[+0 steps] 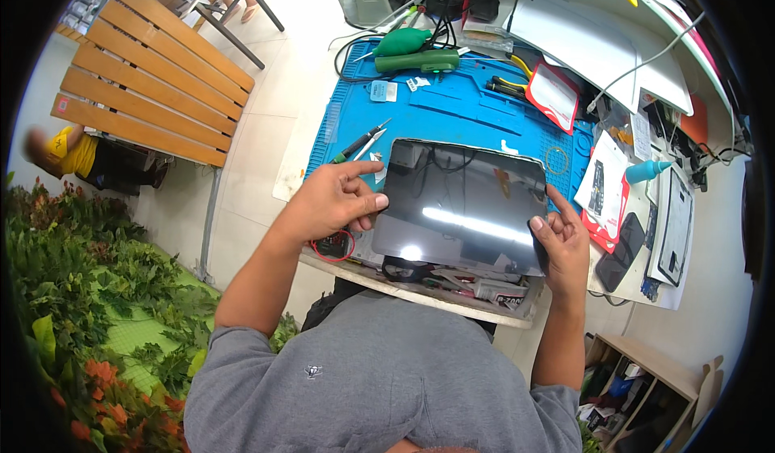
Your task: The person removes a screen assembly from a tablet chassis, inspects the edges and connectors, and then reattaches it. They handle the screen and chassis by hand, checking alignment and fit without using tools.
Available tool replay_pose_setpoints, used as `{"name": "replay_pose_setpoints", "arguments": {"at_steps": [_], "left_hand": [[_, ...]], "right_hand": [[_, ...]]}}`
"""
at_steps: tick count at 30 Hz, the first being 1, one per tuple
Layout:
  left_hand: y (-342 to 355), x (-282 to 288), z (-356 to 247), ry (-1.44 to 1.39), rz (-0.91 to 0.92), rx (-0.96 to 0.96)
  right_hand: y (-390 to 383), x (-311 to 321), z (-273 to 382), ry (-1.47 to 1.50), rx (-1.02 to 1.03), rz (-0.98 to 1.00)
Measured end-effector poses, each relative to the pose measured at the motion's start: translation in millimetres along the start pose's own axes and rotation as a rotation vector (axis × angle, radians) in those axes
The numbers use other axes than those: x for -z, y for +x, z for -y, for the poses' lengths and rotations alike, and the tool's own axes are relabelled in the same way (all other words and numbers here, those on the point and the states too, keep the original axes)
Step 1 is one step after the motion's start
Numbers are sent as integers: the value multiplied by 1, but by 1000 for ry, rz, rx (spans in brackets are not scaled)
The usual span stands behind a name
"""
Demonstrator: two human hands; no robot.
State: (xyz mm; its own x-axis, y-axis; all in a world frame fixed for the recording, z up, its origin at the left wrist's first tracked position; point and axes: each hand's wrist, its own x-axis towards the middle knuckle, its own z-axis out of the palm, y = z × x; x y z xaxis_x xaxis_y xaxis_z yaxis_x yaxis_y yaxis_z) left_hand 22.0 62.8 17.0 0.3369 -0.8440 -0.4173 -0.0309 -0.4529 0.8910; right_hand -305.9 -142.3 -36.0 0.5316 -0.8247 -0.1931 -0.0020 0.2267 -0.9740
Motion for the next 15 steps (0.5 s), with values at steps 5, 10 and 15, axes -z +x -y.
{"name": "replay_pose_setpoints", "arguments": {"at_steps": [5,10,15], "left_hand": [[0,-6,16,-193,18,-55],[0,-6,16,-195,17,-85],[3,-5,20,-223,39,-96]], "right_hand": [[-1,-1,4,-3,-13,11],[-1,-9,10,-1,-20,-2],[1,2,4,-27,6,24]]}}
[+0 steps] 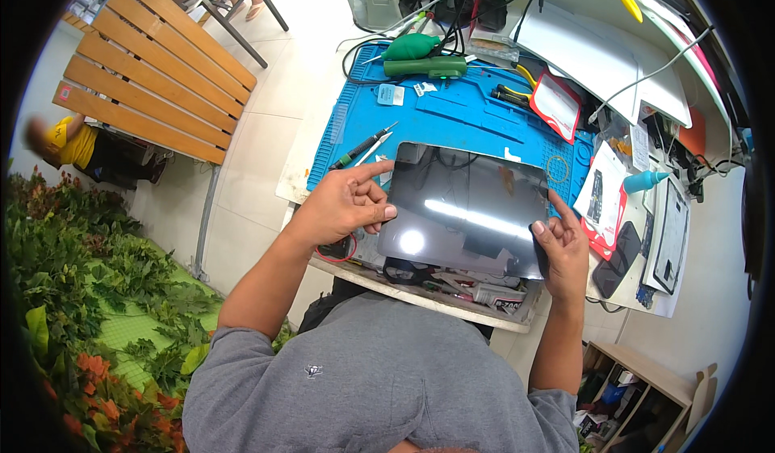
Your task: The person removes a screen assembly from a tablet chassis, inspects the edges and connectors, and then reattaches it. They handle the screen and chassis by hand, checking alignment and fit without using tools.
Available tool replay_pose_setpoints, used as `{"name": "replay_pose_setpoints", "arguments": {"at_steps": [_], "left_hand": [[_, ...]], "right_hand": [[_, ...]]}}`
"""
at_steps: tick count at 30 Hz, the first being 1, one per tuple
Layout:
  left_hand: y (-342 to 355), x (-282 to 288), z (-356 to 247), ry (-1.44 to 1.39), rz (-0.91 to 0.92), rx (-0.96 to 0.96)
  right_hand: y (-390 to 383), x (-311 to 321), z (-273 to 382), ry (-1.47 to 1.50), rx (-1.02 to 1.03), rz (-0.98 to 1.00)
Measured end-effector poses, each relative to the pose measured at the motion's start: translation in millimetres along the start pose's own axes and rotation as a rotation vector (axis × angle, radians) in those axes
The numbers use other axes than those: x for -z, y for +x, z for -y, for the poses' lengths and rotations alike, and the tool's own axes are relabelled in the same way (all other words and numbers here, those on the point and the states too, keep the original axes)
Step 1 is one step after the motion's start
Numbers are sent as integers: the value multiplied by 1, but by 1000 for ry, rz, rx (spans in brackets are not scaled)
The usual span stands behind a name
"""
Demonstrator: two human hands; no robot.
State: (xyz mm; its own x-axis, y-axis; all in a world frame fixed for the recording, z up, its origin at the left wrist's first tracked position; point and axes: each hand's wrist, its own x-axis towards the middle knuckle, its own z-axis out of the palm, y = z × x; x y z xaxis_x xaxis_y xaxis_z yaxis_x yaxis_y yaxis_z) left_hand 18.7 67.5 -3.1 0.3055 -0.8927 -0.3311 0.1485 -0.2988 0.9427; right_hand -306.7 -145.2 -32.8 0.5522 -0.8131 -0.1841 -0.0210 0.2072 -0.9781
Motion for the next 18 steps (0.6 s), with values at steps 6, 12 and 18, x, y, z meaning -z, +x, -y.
{"name": "replay_pose_setpoints", "arguments": {"at_steps": [6,12,18], "left_hand": [[1,-2,1,7,4,-9],[2,-1,-1,45,-6,5],[2,-6,-12,101,-44,49]], "right_hand": [[2,-4,4,-24,-9,-11],[6,-1,11,-112,-46,35],[5,2,21,-191,-103,67]]}}
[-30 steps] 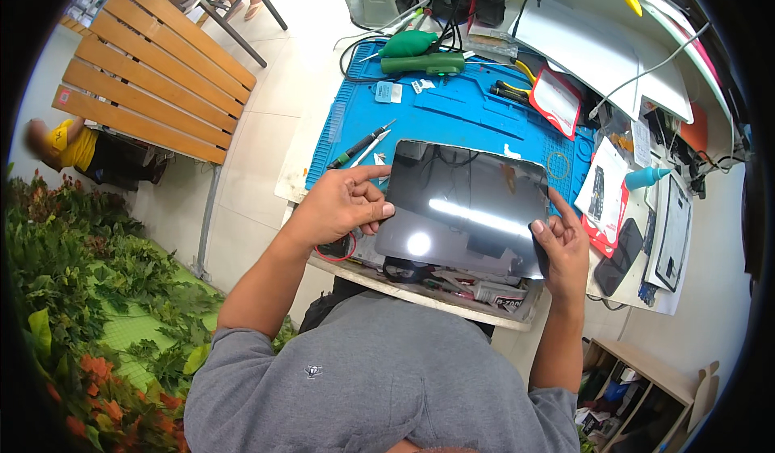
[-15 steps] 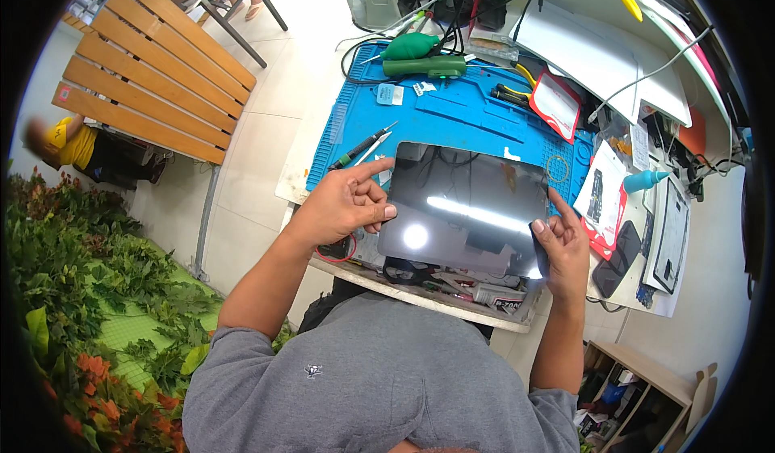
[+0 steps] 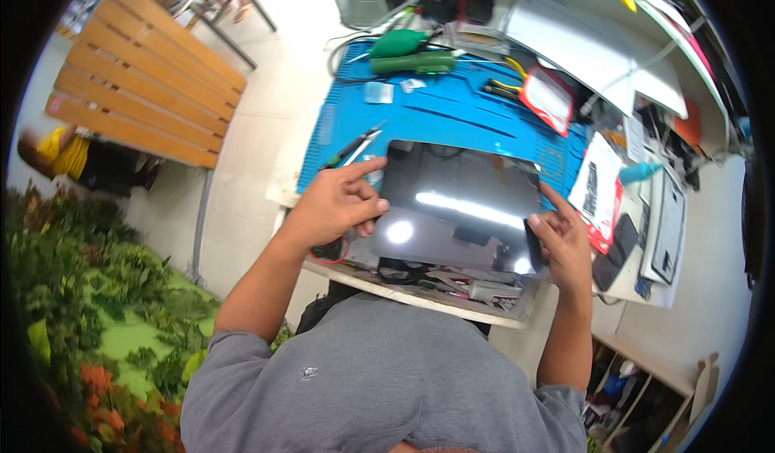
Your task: The person removes a screen assembly from a tablet chassis, inspects the edges and connectors, and then reattaches it. They handle the screen and chassis by hand, checking alignment and fit without using tools.
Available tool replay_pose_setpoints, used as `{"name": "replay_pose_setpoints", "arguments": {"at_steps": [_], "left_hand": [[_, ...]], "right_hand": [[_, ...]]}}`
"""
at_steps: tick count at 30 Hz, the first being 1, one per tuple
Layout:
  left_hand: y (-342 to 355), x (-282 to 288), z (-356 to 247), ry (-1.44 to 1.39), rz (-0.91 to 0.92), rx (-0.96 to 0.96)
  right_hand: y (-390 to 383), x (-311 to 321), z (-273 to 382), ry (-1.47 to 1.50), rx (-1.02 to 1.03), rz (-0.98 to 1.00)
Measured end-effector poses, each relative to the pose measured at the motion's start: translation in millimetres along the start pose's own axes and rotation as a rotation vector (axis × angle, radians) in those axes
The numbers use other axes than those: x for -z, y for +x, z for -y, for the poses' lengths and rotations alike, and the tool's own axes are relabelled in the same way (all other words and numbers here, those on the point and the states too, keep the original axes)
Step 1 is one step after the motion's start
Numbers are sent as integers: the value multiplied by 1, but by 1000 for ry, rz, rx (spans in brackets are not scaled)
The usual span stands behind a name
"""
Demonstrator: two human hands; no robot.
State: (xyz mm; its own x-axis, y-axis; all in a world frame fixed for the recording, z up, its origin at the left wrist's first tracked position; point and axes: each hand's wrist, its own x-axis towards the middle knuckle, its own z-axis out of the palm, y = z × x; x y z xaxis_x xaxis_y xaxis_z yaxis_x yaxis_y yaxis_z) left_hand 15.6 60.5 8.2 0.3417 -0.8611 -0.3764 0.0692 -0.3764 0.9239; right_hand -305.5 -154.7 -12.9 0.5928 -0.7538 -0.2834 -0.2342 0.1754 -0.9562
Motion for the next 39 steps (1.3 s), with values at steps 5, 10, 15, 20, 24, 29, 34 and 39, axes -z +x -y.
{"name": "replay_pose_setpoints", "arguments": {"at_steps": [5,10,15,20,24,29,34,39], "left_hand": [[-1,-3,7,-19,-35,-11],[2,-6,3,-2,-50,-38],[2,-10,-4,0,-51,-17],[3,-10,-4,19,-54,-23],[3,-9,0,10,-57,-26],[3,-10,1,-3,-58,-25],[3,-11,1,-2,-67,-29],[2,-11,1,-17,-63,-23]], "right_hand": [[6,8,6,-13,-43,60],[4,11,10,-8,-94,68],[4,15,12,-26,-114,111],[7,20,17,5,-183,157],[5,17,24,-47,-231,121],[7,16,18,-1,-190,122],[8,14,16,-44,-143,109],[9,12,21,-44,-162,105]]}}
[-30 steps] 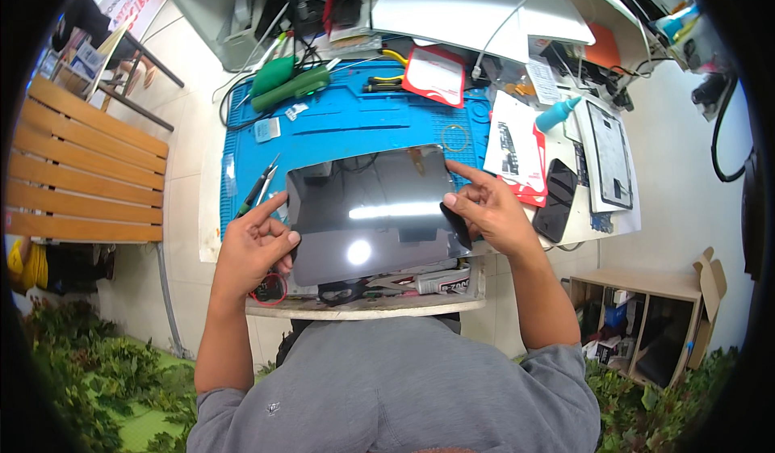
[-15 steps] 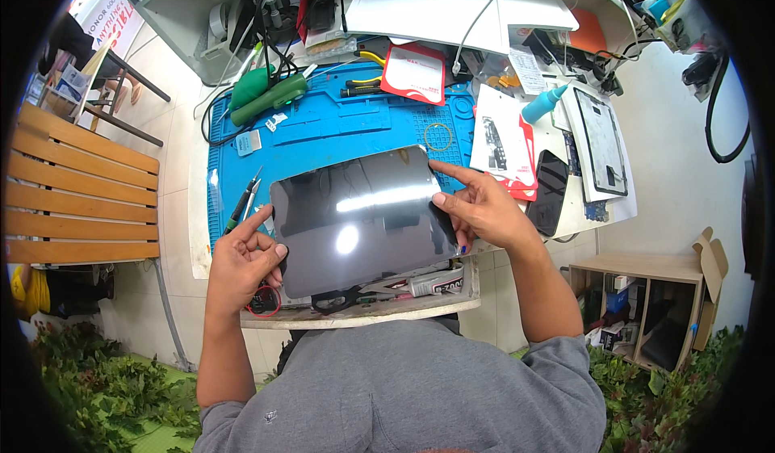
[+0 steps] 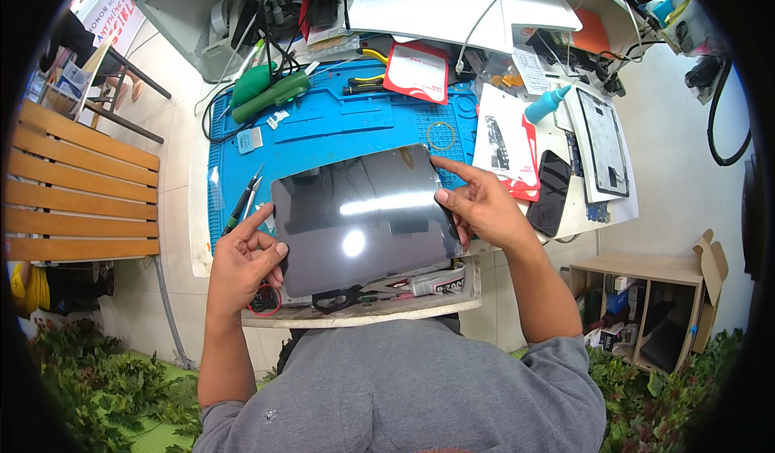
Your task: The person removes a screen assembly from a tablet chassis, inspects the edges and connectors, and then reattaches it. They handle the screen and chassis by hand, checking alignment and fit without using tools.
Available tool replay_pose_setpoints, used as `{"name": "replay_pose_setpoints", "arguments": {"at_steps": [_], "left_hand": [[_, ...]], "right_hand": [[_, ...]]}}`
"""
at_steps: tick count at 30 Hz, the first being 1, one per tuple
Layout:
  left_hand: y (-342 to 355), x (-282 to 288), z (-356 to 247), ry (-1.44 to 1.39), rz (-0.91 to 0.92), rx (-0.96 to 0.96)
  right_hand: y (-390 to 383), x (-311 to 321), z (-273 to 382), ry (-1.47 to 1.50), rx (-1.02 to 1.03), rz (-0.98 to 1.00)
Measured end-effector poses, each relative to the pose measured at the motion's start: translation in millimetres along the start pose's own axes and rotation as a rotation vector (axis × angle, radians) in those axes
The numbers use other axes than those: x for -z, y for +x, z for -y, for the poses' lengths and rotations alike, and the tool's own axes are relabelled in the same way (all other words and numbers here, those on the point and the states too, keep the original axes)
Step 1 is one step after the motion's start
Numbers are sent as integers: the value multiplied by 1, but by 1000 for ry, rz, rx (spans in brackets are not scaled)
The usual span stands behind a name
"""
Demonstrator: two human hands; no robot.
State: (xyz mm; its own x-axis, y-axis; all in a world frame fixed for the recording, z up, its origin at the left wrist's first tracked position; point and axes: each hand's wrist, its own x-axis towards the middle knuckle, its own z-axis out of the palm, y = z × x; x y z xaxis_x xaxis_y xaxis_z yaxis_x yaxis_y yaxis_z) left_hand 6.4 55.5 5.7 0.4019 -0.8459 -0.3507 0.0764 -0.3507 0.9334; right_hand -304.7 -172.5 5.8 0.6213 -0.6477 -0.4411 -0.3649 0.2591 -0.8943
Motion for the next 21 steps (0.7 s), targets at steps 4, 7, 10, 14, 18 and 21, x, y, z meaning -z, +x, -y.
{"name": "replay_pose_setpoints", "arguments": {"at_steps": [4,7,10,14,18,21], "left_hand": [[-1,0,1,-4,7,4],[-2,-2,1,9,13,1],[-4,-4,-1,27,16,11],[-5,-4,-4,70,8,27],[-8,-4,-10,78,36,31],[-6,0,-6,94,35,26]], "right_hand": [[2,1,-5,9,12,10],[2,2,-5,15,7,11],[3,2,-6,6,2,6],[2,0,-2,-17,-6,0],[1,3,-5,-44,-1,13],[-1,-6,0,-91,-18,-63]]}}
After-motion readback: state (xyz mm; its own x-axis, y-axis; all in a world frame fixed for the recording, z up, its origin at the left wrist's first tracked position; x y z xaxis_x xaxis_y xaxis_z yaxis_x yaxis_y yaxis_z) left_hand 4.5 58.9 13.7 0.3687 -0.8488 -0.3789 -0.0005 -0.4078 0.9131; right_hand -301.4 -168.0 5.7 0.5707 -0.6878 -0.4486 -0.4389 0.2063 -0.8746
